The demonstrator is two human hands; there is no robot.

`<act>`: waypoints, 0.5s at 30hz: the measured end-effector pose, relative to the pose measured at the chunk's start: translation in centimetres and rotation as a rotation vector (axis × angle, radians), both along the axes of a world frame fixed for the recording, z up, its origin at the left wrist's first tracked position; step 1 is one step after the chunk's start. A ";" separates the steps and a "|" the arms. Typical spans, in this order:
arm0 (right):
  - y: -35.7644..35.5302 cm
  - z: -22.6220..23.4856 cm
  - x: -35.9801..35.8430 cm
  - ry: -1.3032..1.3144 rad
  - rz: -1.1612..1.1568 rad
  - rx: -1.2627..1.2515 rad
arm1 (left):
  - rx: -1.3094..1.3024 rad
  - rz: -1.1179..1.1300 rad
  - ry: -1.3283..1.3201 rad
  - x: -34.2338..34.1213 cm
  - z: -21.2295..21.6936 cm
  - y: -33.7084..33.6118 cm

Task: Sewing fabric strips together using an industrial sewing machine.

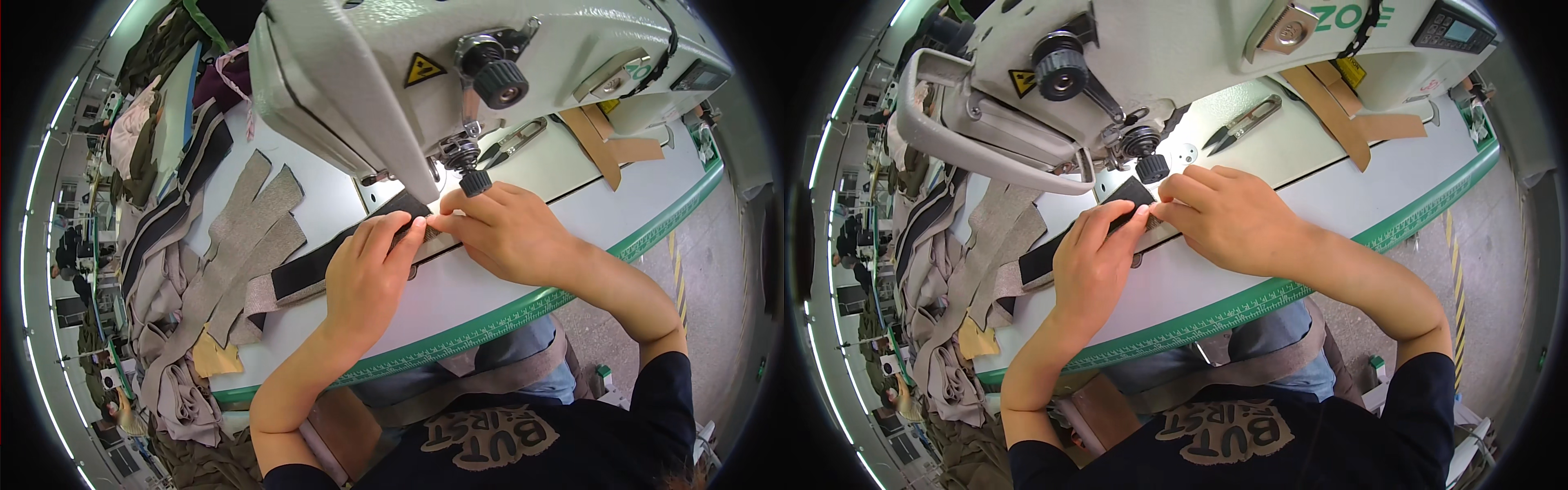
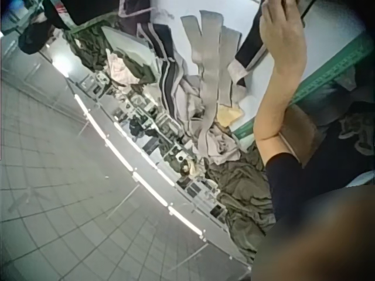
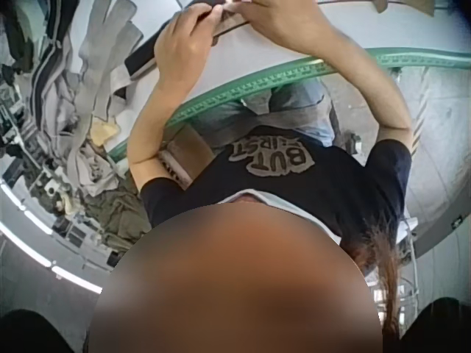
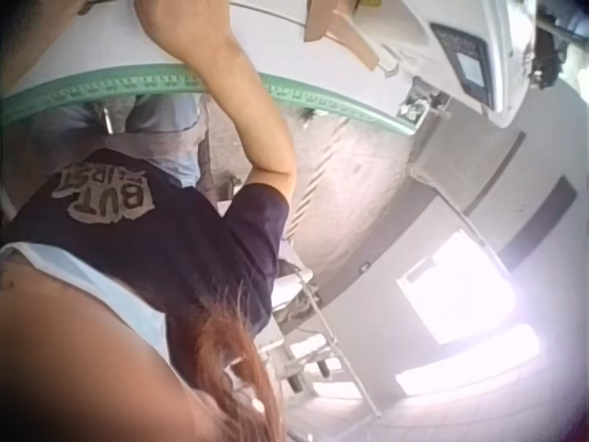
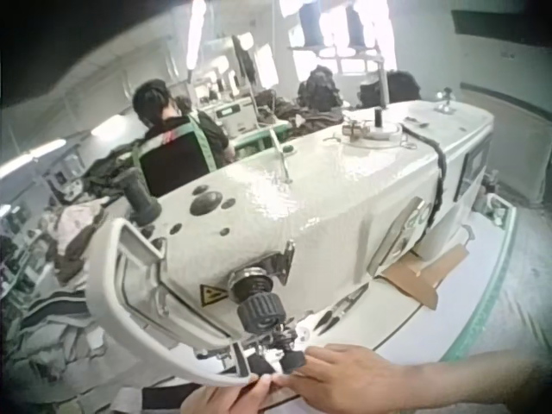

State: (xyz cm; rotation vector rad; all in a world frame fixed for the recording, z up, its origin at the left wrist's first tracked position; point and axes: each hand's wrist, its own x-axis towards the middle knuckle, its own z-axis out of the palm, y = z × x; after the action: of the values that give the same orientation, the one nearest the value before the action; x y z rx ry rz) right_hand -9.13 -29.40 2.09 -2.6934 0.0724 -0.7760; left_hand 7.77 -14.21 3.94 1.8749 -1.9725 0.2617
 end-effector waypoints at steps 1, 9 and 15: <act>0.1 0.1 0.0 0.028 -0.001 -0.018 | -0.005 0.004 0.001 0.1 -0.1 0.1; 0.2 0.4 0.1 0.004 0.023 -0.097 | 0.026 -0.093 0.080 2.2 -1.2 0.2; -0.4 0.5 -0.2 0.083 -0.003 0.050 | 0.041 -0.179 0.101 3.2 -1.0 -0.1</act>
State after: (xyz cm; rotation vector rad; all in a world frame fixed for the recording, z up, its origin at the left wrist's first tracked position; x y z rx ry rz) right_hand -9.29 -29.85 2.62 -2.6774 0.1139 -0.6547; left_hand 10.96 -14.29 2.96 1.6867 -2.0733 0.0740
